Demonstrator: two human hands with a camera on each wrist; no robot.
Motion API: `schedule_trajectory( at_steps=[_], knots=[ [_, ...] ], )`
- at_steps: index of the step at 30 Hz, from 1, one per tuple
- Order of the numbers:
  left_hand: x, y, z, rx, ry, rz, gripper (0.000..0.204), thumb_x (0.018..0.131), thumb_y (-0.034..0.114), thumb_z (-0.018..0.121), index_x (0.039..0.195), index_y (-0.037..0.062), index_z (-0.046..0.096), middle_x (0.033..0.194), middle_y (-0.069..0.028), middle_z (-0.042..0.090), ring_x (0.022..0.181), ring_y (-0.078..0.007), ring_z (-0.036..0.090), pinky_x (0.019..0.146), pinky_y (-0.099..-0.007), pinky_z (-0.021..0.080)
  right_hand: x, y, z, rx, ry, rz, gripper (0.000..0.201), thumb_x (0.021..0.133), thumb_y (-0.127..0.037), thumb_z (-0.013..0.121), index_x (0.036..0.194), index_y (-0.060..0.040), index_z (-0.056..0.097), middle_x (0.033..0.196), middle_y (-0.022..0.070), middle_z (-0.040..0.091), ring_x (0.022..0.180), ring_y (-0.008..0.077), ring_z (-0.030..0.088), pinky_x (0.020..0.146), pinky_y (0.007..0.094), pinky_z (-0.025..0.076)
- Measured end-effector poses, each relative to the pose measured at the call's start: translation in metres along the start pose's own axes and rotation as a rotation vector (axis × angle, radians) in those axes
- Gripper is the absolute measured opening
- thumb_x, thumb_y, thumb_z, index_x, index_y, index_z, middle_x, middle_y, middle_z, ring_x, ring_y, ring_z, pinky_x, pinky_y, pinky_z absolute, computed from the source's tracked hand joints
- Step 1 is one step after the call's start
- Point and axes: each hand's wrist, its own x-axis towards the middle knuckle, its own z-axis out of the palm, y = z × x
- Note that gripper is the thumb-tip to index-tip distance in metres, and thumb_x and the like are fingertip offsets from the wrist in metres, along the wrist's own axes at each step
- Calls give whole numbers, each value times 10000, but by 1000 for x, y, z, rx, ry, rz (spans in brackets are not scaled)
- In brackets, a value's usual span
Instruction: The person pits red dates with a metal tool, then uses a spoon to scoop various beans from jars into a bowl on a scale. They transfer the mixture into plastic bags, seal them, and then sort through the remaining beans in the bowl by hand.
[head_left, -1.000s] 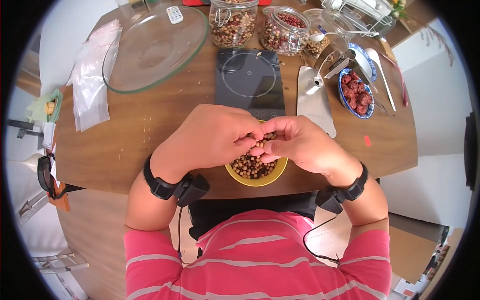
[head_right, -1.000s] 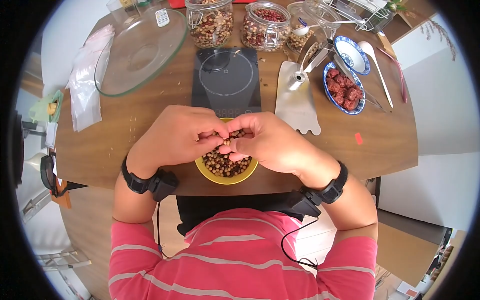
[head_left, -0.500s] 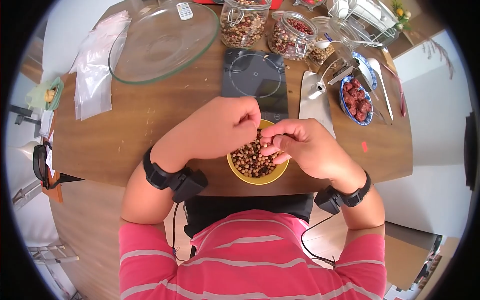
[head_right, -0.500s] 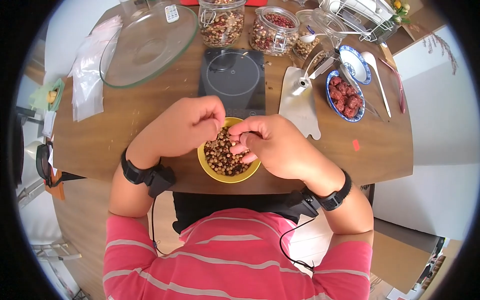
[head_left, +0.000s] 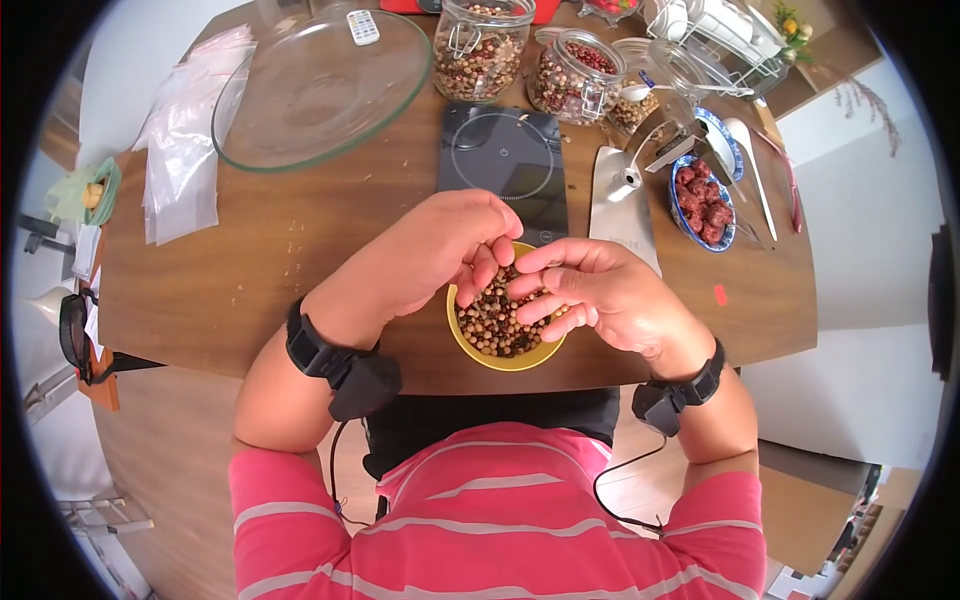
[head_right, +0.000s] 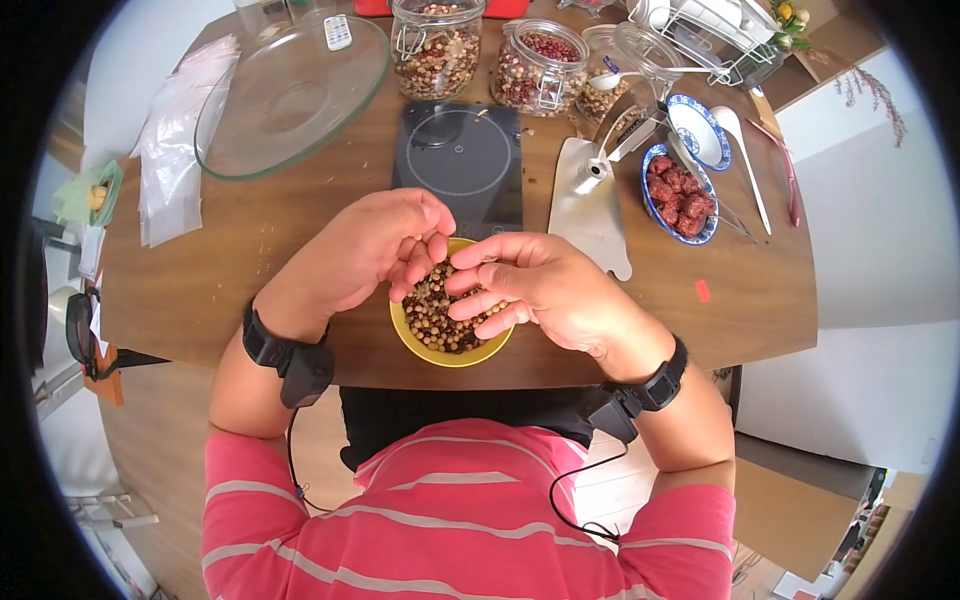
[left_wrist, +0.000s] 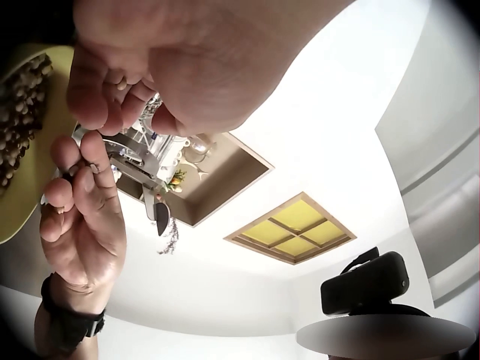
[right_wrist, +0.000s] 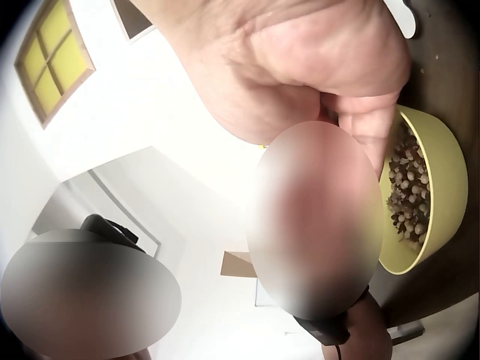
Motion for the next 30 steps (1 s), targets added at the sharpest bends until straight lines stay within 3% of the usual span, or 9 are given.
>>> schedule_trajectory(
  at_steps=[4,7,9,13,18,20,24,28,30],
  knots=[
    [-4,6,0,14,13,-13,275,1040,281,541,1069,23,632,911,-48,634,646,-95,582,505,-255,467,-2,1,2,139,-43,-43,314,1078,-120,535,1340,52,553,1236,209,668,1086,310,718,866,396,630],
    [-3,6,-2,-99,13,56,324,1055,315,547,1142,18,643,990,-71,662,781,-126,636,639,-284,534,-3,-3,8,230,-24,-114,342,1099,-169,489,1342,68,534,1235,219,662,1118,322,702,908,413,615],
    [-7,2,2,-312,19,107,368,1071,324,527,1206,-1,636,1123,-122,683,999,-201,664,854,-347,567,-2,-4,10,275,-22,-148,426,1128,-288,429,1321,76,536,1236,224,651,1160,334,679,969,446,587],
    [-16,-16,8,-649,83,166,350,1067,294,544,1200,-23,608,1190,-152,670,1136,-275,641,1051,-433,517,-3,-6,11,407,-43,-257,497,1126,-381,428,1300,66,557,1251,220,645,1179,337,665,1005,456,564],
    [-19,-43,35,-816,73,201,405,1093,351,468,1216,-11,602,1202,-132,664,1152,-254,631,1070,-434,498,-1,-8,34,341,-11,-396,513,1122,-389,442,1340,66,535,1265,204,642,1196,315,655,1032,440,543],
    [-16,-50,43,-940,-124,236,483,1111,399,395,1247,-14,606,1242,-145,668,1161,-265,639,1059,-440,495,2,-5,46,231,4,-507,517,1121,-397,446,1364,52,526,1289,188,634,1225,286,631,1053,420,518],
    [-12,-42,58,-975,69,165,426,1108,435,404,1192,66,599,1123,-59,629,1109,-212,600,1085,-412,457,6,7,54,2,83,-655,591,1102,-464,464,1403,43,500,1386,189,594,1282,256,575,1116,398,446],
    [-9,-46,59,-977,37,212,403,1108,429,408,1170,81,602,1108,-53,622,1100,-207,588,1073,-413,458,5,5,50,62,54,-622,631,1098,-492,451,1419,51,482,1403,203,584,1307,261,556,1138,407,418],
    [-7,-44,63,-1065,153,175,457,1111,427,376,1196,33,591,1188,-114,636,1146,-252,607,1086,-455,461,9,3,47,97,30,-641,650,1098,-509,432,1416,56,483,1405,212,582,1324,263,543,1142,414,411]
  ],
)
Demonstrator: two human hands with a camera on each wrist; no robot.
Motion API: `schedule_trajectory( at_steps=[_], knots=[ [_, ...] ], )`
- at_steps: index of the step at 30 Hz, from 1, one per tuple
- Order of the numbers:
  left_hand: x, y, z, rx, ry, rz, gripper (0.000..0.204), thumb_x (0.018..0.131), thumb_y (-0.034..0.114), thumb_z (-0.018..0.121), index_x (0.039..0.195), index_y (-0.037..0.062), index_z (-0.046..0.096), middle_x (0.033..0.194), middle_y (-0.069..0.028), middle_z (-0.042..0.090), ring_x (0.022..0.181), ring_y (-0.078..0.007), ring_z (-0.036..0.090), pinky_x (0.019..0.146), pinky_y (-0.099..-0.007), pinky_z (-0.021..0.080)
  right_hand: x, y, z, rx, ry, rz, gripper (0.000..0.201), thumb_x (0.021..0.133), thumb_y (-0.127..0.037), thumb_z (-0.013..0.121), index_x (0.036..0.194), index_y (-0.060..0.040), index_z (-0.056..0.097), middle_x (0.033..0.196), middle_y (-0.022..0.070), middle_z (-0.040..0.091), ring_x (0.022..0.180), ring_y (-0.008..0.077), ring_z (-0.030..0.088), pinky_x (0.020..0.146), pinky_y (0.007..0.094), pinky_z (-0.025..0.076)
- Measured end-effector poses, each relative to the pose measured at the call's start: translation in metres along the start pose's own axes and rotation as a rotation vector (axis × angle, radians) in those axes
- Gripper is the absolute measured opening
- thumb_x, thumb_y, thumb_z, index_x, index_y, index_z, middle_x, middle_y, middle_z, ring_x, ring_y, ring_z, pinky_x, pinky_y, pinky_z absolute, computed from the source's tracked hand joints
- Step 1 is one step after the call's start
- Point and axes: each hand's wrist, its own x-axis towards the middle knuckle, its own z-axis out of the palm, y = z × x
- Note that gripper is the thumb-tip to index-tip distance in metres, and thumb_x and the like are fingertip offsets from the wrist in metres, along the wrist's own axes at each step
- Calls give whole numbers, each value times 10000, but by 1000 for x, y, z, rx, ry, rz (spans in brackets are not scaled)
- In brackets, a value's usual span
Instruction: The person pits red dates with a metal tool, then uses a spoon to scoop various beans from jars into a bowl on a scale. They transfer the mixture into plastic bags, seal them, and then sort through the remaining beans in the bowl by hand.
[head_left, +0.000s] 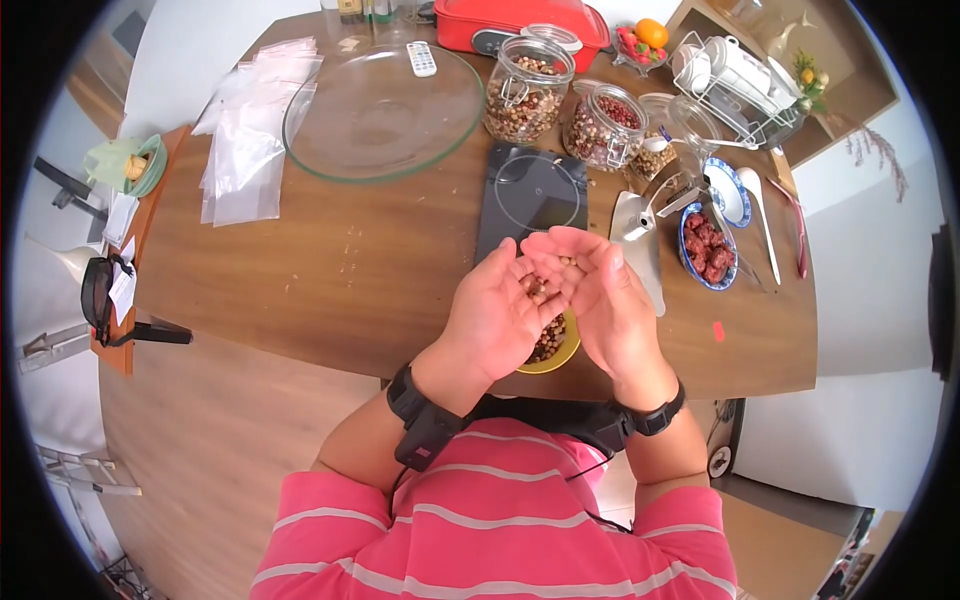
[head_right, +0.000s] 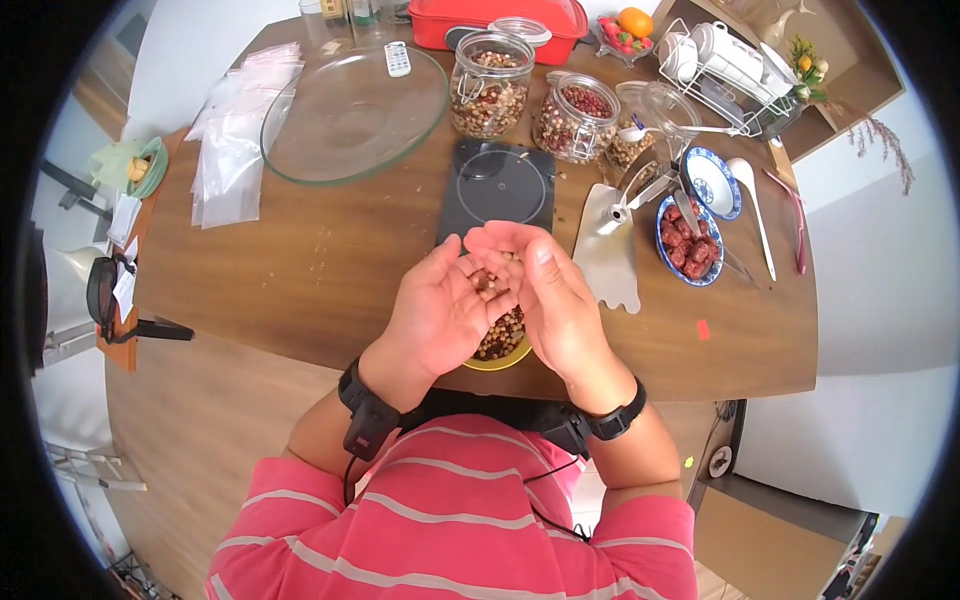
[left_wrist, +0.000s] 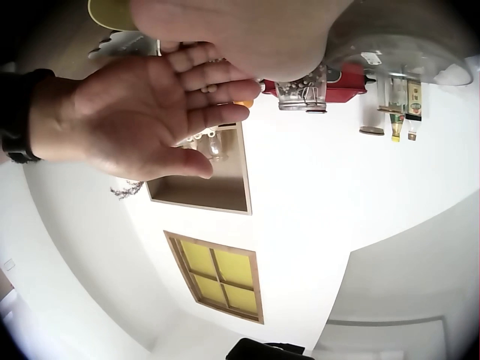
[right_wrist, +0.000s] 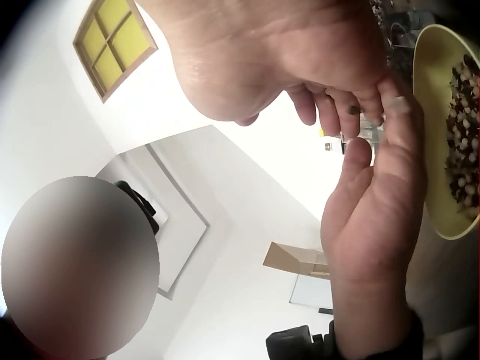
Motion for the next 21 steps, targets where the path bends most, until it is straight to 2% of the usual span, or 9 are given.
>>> schedule_trajectory(
  at_steps=[4,7,9,13,16,18,19,21],
  knots=[
    [4,5,-4,17,-28,4,466,1109,422,381,1204,14,587,1194,-125,629,1147,-260,605,1100,-463,459,2,3,-1,-34,-4,1,640,1104,-499,418,1406,60,491,1402,222,586,1314,273,555,1140,415,415],
    [-3,12,4,49,55,-3,495,1105,427,391,1233,-12,579,1196,-135,627,1157,-263,603,1118,-464,451,2,5,-9,6,-20,-12,615,1112,-480,409,1394,59,501,1394,231,593,1302,279,568,1143,414,414],
    [-8,17,4,70,47,-23,533,1101,437,396,1268,-39,567,1213,-147,624,1182,-273,593,1135,-464,440,1,2,-13,33,36,-31,598,1117,-465,402,1384,59,508,1380,233,604,1291,280,580,1140,413,416],
    [-8,19,-6,62,-9,-31,551,1097,450,404,1286,-44,561,1232,-153,622,1208,-280,580,1141,-459,438,0,2,-8,84,25,-42,597,1115,-467,406,1377,58,515,1372,233,609,1288,276,583,1138,416,416],
    [-7,15,-5,95,-10,-30,545,1098,448,408,1292,-37,563,1237,-146,624,1221,-284,576,1138,-447,442,-1,1,-2,-58,-20,-82,605,1109,-490,414,1370,41,538,1367,204,618,1271,258,591,1109,399,437],
    [-8,15,-2,125,-60,-16,494,1084,459,466,1250,6,568,1249,-123,613,1215,-261,559,1108,-436,436,-3,2,-3,-284,-111,-50,612,1100,-520,428,1345,21,579,1346,160,636,1246,225,595,1068,366,458],
    [-8,14,-2,123,-58,-12,494,1084,459,466,1250,6,568,1249,-123,613,1215,-261,559,1108,-436,436,-6,1,-2,-357,-79,-42,617,1099,-537,418,1300,8,626,1320,117,654,1196,187,603,1024,343,475],
    [-6,12,-4,86,-55,-18,474,1087,444,469,1241,5,564,1252,-131,613,1204,-251,569,1099,-436,447,-6,1,-3,-333,-111,-65,549,1107,-477,443,1282,7,636,1299,109,664,1154,177,616,991,345,494]
  ],
)
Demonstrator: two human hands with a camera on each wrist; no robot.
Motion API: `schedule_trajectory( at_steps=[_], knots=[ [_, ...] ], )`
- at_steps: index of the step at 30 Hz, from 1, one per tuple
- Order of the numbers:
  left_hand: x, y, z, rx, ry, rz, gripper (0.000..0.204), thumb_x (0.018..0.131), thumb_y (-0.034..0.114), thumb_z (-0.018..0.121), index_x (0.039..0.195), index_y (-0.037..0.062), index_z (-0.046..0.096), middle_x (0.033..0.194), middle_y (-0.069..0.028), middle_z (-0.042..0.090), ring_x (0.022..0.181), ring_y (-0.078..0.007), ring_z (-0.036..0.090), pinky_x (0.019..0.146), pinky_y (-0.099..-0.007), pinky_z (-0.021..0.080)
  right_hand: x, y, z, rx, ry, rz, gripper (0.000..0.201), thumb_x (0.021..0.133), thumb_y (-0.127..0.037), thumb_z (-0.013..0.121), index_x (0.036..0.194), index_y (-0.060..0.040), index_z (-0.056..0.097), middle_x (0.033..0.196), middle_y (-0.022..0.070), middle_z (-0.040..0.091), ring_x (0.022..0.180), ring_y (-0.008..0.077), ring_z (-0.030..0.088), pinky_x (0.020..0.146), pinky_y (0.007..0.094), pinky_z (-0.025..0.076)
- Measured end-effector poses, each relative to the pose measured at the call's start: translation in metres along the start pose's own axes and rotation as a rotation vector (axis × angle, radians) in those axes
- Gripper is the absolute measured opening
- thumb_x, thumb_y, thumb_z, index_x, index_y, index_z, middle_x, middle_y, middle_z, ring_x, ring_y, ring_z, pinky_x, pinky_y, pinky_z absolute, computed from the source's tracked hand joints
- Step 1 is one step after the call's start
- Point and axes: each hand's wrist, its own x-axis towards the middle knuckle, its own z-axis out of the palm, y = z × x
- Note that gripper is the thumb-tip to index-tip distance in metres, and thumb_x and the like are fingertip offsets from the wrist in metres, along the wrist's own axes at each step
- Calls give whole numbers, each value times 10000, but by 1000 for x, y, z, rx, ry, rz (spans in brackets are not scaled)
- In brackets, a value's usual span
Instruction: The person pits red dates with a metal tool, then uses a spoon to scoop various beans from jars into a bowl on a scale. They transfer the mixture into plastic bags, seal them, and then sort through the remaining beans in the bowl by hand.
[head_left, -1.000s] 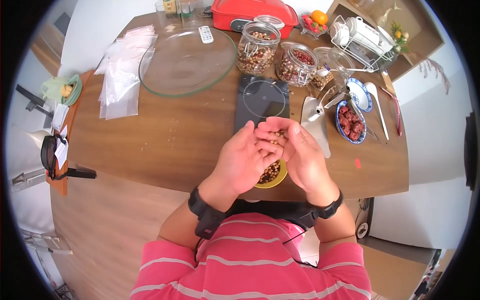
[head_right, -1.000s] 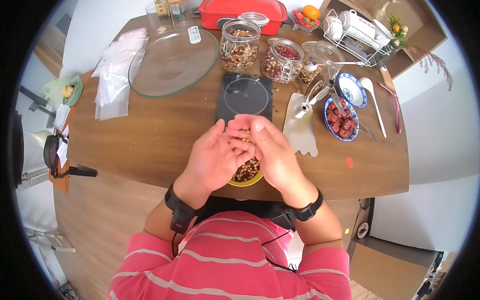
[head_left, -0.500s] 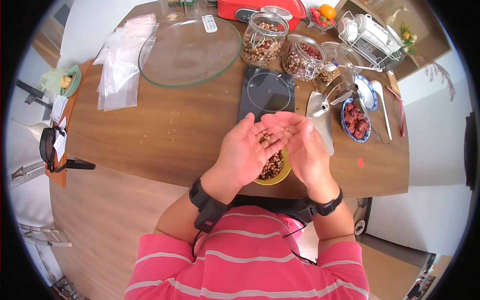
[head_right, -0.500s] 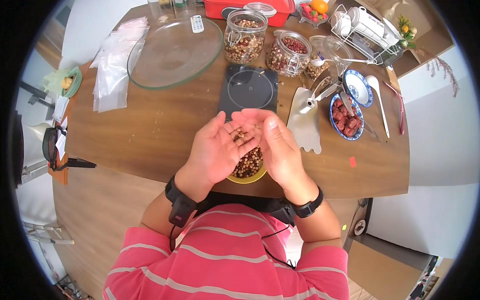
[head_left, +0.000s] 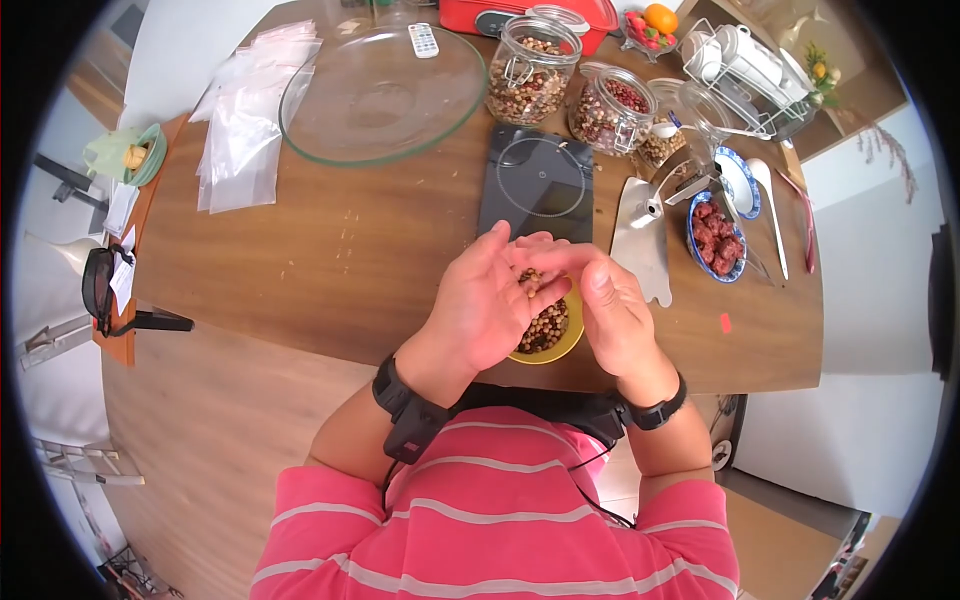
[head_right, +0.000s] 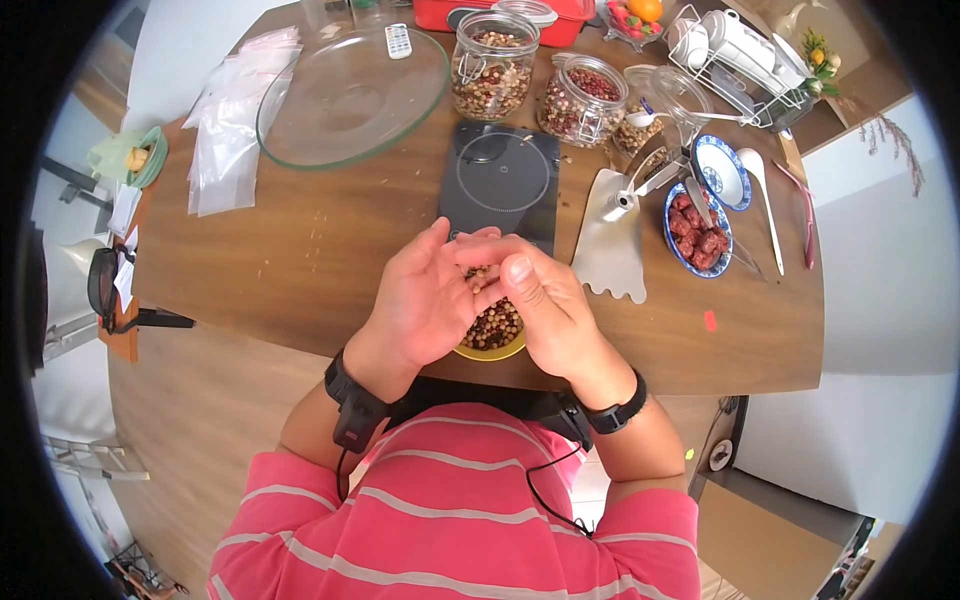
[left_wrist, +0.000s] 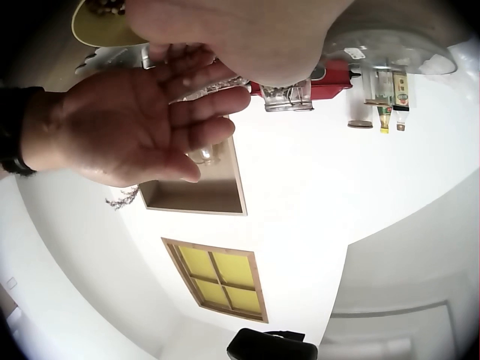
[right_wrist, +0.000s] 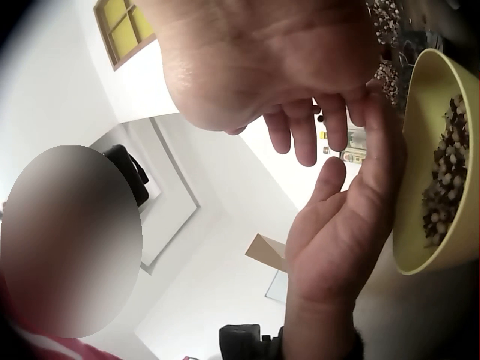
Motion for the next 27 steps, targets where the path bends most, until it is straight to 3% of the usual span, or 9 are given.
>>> schedule_trajectory(
  at_steps=[5,7,8,12,17,19,21,25,27],
  knots=[
    [0,-2,-1,30,4,-2,507,1087,450,468,1282,-12,537,1265,-140,604,1187,-241,584,1087,-415,458,4,-8,-5,-47,58,30,252,1069,-218,584,1197,-34,699,1201,85,717,987,195,683,857,360,555],
    [-1,-1,0,33,6,-4,520,1087,456,467,1296,-17,528,1265,-140,602,1175,-239,590,1082,-404,461,15,-18,-16,-809,-102,-211,181,948,-57,665,1110,-71,742,1074,72,741,902,261,696,775,378,572],
    [-3,0,3,39,24,-7,532,1085,464,469,1300,-20,527,1260,-139,603,1163,-237,593,1069,-396,466,19,-22,-13,-964,-136,-233,177,852,-66,706,1018,-83,762,991,66,731,887,315,675,757,407,566],
    [-10,3,8,57,-18,-33,541,1095,471,440,1296,-22,540,1248,-127,614,1143,-228,599,1038,-384,468,26,-22,-11,-1071,-223,-272,169,837,-102,707,995,-78,761,976,67,735,886,322,688,752,433,563],
    [-8,2,2,140,-151,-5,532,1115,451,384,1299,-21,547,1222,-112,639,1137,-223,606,1038,-394,462,36,-29,-3,-1375,-339,-154,100,808,-182,733,867,-100,734,913,80,710,850,322,685,695,454,539],
    [-9,1,0,140,-234,10,531,1120,444,370,1306,-21,546,1215,-108,647,1137,-224,609,1040,-398,461,41,-34,-1,-1334,-339,-121,119,790,-184,748,867,-96,723,897,81,707,828,325,681,688,445,538],
    [-13,2,5,141,-160,7,521,1117,441,382,1305,-16,547,1242,-117,647,1173,-234,609,1046,-401,462,40,-36,-2,-1296,-337,-97,143,771,-185,762,867,-91,711,882,82,703,806,328,678,681,436,537],
    [-23,8,9,139,-53,-33,499,1109,430,419,1294,-15,548,1273,-139,641,1226,-259,602,1082,-420,458,31,-39,-16,-876,-180,-59,107,791,-122,721,861,-50,685,790,124,673,742,324,677,647,416,516],
    [-27,12,1,174,23,-21,561,1101,455,411,1338,-38,536,1408,-208,588,1351,-307,548,1166,-458,415,21,-40,-27,-727,-121,-7,104,788,-94,728,858,-41,672,779,116,664,721,309,669,627,395,507]
  ],
)
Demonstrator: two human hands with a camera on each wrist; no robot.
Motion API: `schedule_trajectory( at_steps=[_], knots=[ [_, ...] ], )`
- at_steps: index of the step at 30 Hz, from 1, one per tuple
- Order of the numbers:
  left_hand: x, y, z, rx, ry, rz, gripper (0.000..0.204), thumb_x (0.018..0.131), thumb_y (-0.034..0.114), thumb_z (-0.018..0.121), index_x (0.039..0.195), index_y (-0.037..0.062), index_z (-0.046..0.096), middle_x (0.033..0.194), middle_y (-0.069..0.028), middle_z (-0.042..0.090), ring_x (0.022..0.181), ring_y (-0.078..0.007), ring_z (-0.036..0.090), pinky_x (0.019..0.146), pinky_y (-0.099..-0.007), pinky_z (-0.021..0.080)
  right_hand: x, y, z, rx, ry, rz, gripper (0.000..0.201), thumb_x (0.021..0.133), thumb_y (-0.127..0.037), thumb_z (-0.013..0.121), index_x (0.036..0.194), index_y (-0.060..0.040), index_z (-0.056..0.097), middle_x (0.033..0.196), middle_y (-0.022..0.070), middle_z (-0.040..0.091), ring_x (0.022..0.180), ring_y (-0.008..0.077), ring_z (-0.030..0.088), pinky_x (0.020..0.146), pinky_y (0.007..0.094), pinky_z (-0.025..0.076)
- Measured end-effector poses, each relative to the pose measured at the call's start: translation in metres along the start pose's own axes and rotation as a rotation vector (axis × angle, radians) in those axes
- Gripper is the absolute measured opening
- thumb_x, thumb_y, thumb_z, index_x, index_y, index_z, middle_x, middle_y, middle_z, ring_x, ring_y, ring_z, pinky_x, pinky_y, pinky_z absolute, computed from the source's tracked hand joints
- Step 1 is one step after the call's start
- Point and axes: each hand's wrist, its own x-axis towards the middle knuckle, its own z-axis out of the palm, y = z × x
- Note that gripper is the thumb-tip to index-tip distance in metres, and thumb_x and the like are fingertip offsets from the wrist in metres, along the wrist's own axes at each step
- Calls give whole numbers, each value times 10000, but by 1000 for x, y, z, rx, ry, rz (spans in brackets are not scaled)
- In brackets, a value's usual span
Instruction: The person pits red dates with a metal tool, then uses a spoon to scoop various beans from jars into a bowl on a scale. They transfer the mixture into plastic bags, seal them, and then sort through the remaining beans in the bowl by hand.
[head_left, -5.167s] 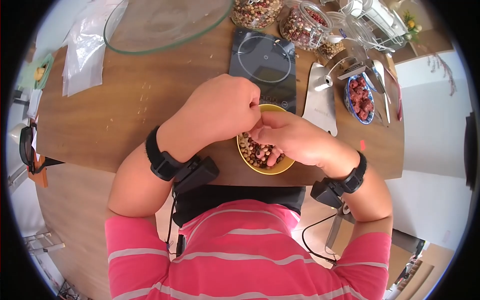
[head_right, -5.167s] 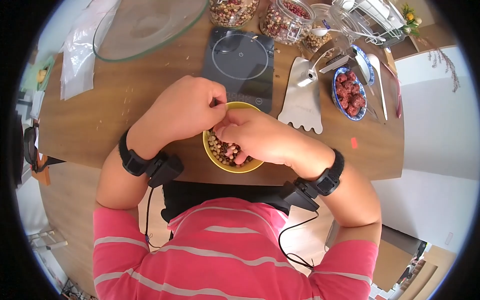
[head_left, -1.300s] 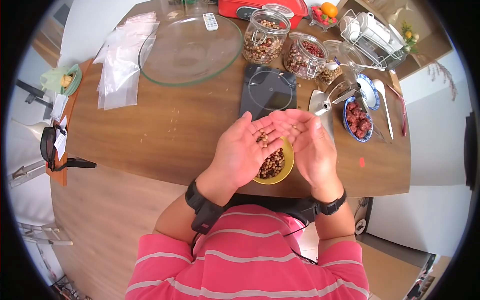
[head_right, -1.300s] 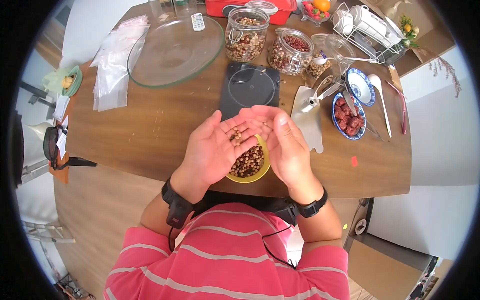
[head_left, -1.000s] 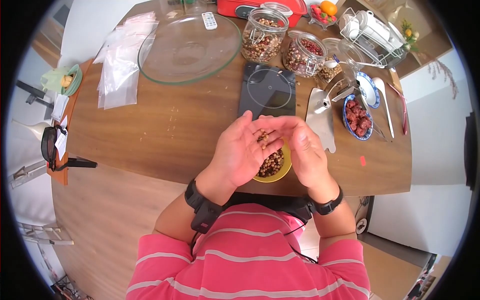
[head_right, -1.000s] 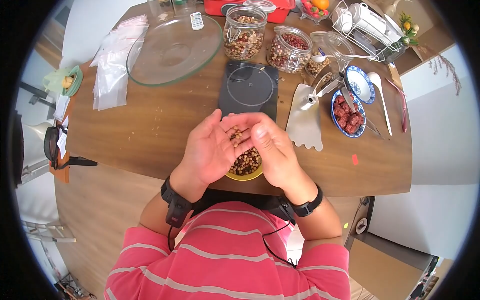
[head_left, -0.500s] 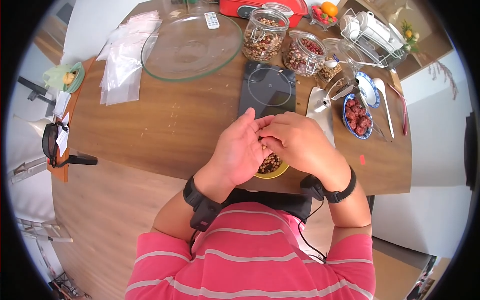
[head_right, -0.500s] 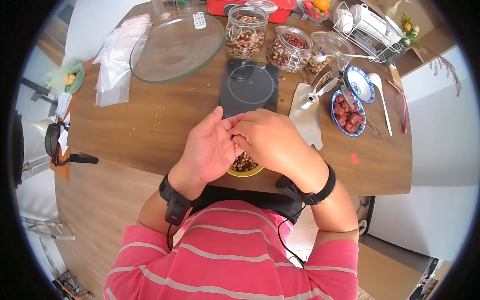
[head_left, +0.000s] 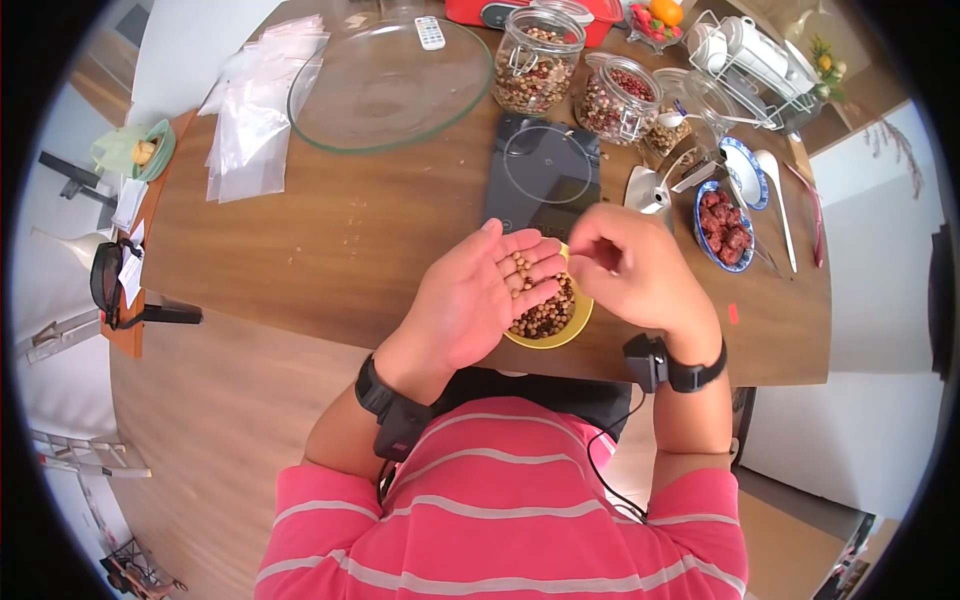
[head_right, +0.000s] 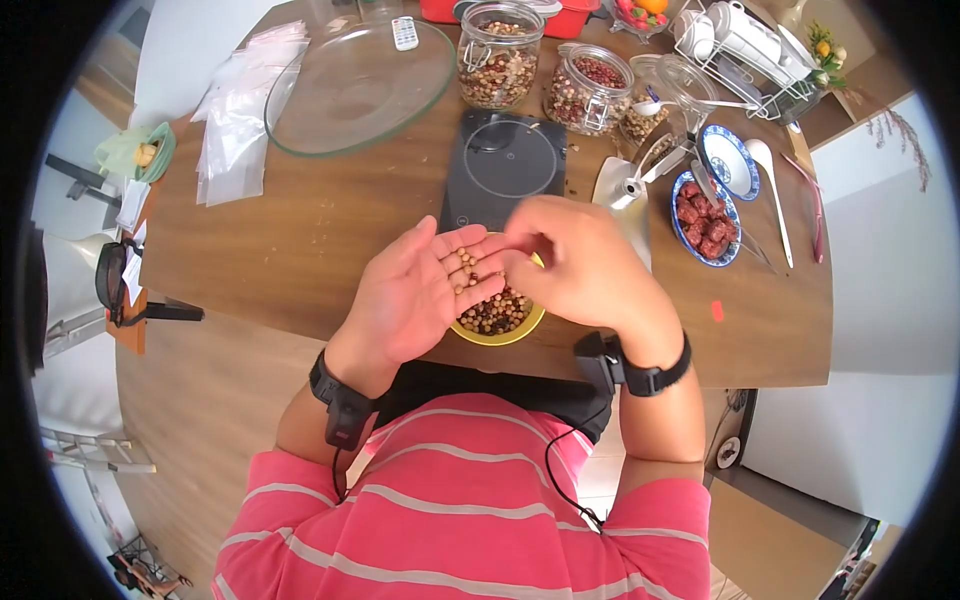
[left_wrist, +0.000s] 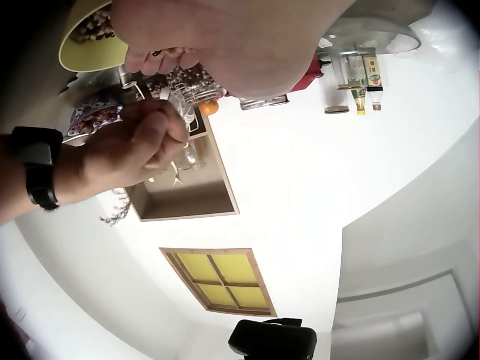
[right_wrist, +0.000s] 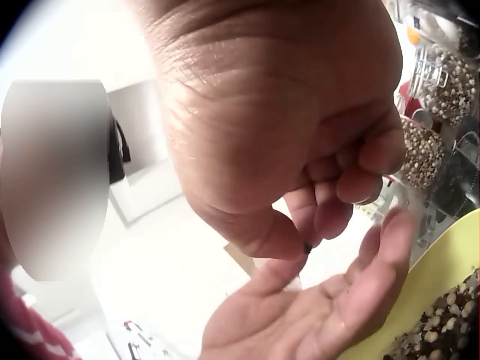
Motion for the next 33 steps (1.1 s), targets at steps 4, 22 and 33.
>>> schedule_trajectory(
  at_steps=[4,22,33],
  knots=[
    [-7,5,-11,-9,52,17,548,1100,441,426,1338,-41,535,1429,-226,568,1354,-326,543,1169,-469,417,-20,12,6,-101,26,165,109,804,-71,744,858,-30,660,790,109,661,693,289,655,625,370,510],
    [-2,-8,2,34,1,55,513,1092,414,466,1341,-28,541,1317,-141,626,1205,-242,600,1062,-378,457,-12,4,30,-407,-42,-139,73,872,-133,673,899,-65,675,911,109,669,878,356,674,721,465,539],
    [-37,8,-30,-30,135,144,344,1084,337,483,1160,32,624,1113,-94,672,944,-205,647,865,-355,537,-21,-7,18,-262,89,25,69,923,-52,644,978,-16,666,922,161,670,897,397,664,785,475,531]
  ],
)
